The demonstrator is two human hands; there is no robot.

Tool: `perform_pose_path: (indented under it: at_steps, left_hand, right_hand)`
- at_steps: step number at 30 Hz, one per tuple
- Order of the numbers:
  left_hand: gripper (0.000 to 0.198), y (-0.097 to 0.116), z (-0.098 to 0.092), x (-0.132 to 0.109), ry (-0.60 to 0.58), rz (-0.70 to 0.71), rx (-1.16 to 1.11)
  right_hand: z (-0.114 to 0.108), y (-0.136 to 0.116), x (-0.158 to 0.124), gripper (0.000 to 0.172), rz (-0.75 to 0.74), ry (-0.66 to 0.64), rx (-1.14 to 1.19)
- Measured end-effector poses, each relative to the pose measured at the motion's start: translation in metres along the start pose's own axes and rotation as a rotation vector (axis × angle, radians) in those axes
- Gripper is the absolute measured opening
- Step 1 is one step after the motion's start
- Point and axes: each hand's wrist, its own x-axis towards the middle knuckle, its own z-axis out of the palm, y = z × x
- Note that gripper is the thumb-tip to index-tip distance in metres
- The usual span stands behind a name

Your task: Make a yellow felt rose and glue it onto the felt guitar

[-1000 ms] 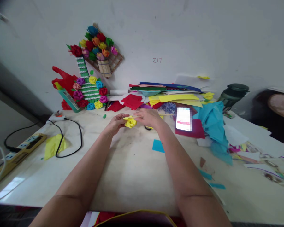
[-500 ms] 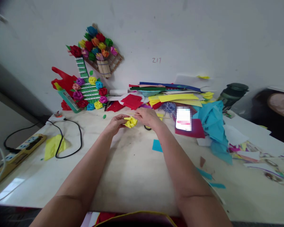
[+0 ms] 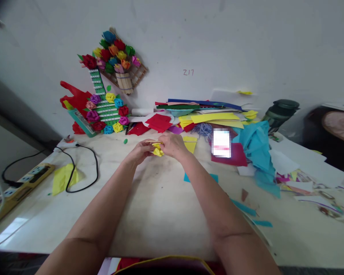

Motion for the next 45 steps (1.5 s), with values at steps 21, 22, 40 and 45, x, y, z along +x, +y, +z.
perform_pose_path:
  at_steps: [21, 22, 40, 45]
  left_hand:
    - [0.036, -0.001, -0.004, 0.003, 0.127, -0.003, -0.107]
    - [0.036, -0.001, -0.004, 0.004, 0.134, -0.002, -0.11]
    - [0.042, 0.003, 0.004, 0.007, 0.173, 0.043, -0.079]
    - [0.039, 0.005, 0.003, 0.003, 0.197, 0.033, -0.036]
  right_hand:
    - [-0.007, 0.015, 0.0, 0.045, 0.52, -0.382, 1.052]
    - [-0.007, 0.014, 0.0, 0.045, 0.527, -0.407, 1.093]
    - [0.012, 0.012, 0.006, 0.006, 0.662, -0.222, 1.15]
    - [0.009, 0.01, 0.006, 0.006, 0.659, -0.233, 1.14]
